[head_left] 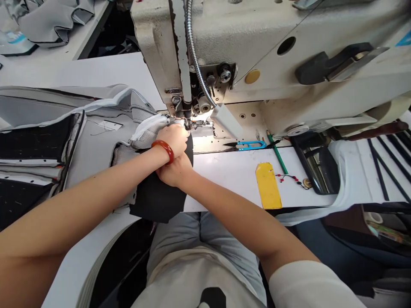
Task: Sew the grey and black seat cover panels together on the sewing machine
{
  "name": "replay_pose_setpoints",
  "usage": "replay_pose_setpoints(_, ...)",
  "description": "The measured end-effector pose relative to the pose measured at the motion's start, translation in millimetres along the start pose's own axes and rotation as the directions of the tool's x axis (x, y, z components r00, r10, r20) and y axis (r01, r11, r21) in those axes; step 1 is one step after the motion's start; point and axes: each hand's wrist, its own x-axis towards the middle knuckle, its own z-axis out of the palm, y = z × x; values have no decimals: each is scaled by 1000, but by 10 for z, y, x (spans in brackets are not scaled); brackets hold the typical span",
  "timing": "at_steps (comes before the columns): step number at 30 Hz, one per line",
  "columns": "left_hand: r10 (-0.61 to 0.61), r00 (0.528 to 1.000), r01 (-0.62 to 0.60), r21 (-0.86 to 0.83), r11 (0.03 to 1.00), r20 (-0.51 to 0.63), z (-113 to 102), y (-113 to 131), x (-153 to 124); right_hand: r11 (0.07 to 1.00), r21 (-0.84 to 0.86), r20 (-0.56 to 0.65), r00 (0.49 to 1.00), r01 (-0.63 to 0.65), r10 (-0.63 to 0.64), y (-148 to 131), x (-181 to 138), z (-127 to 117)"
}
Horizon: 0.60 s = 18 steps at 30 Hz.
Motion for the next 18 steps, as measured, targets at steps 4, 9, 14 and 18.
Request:
replay_pose_setpoints(4, -33, 995, 29, -37, 999, -92, 115, -16, 25, 1000, -25, 31, 999, 12, -11, -1, 27, 21)
replay_pose_setpoints(9, -20, 987, 18, -17, 1000, -160, 237, 5, 33, 1000, -14, -3, 1000, 14, -14, 19, 55, 134)
replay_pose_setpoints(14, 90, 994, -83, 104, 991, -66, 73, 23, -63, 999, -19, -59, 998, 29, -30, 54, 35, 136)
replay_pose_setpoints(18, 315, 948, -297, 250, 922, -37, -368, -467, -272, 998, 61, -180, 983, -30, 41, -58, -144, -50)
